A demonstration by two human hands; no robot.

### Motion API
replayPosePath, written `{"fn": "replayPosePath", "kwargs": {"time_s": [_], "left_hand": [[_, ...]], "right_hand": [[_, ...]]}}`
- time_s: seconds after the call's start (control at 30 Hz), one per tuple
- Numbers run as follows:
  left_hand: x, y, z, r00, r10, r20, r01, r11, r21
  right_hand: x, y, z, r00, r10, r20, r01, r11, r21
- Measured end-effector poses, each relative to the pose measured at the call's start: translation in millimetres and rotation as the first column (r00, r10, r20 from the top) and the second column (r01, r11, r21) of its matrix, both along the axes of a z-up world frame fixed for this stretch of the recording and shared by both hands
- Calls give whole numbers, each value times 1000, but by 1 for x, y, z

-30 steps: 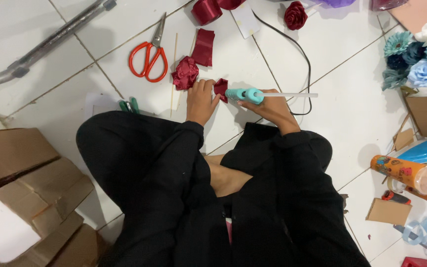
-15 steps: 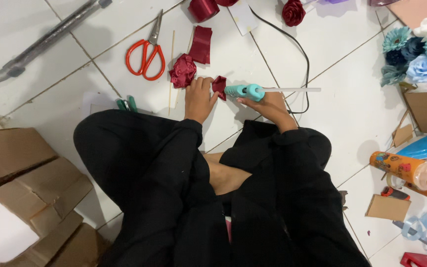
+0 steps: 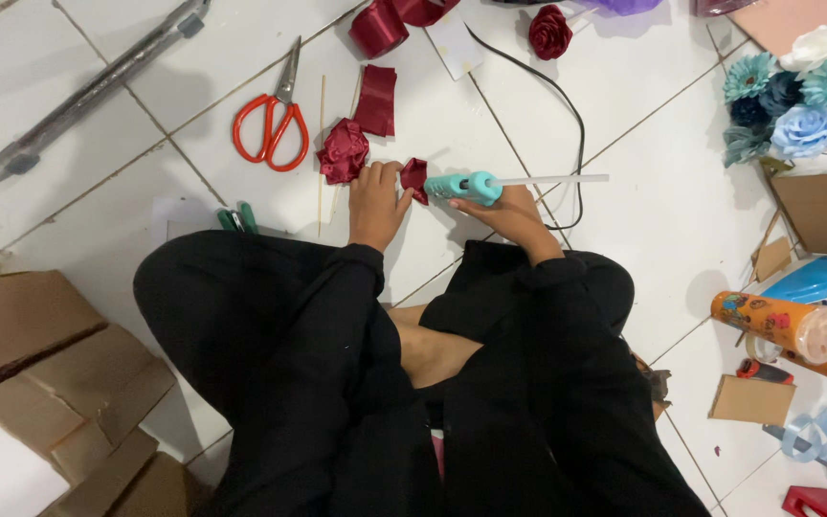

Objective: The person sits on the floor and uses a hot glue gun to apply adhesive to red fabric pieces. They fold and roll the fabric into rose shapes, pressing the glued sections to secure them. The person repeats this process with multiple fabric pieces, creating several fabric flowers.

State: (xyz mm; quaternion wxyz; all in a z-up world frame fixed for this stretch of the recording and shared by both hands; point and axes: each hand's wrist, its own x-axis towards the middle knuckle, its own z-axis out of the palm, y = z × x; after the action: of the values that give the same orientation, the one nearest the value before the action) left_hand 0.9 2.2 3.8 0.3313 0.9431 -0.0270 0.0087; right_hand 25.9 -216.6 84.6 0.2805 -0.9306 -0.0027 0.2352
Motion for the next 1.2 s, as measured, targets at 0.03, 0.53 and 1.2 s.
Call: {"fn": "replayPosePath", "kwargs": {"time_s": [0.03, 0.53, 1.2], "left_hand": [[1, 1, -1, 1000, -2, 2, 2, 1000, 0], [1, -1, 1, 1000, -21, 16, 21, 1000, 17], [1, -1, 6, 1000, -7, -13, 7, 1000, 17]], "right_hand": [[1, 2, 7, 1000, -2, 2, 2, 1000, 0], [45, -34, -36, 926, -99, 365, 144, 985, -99], [-12, 40, -80, 703, 449, 552, -463, 878, -125]]}}
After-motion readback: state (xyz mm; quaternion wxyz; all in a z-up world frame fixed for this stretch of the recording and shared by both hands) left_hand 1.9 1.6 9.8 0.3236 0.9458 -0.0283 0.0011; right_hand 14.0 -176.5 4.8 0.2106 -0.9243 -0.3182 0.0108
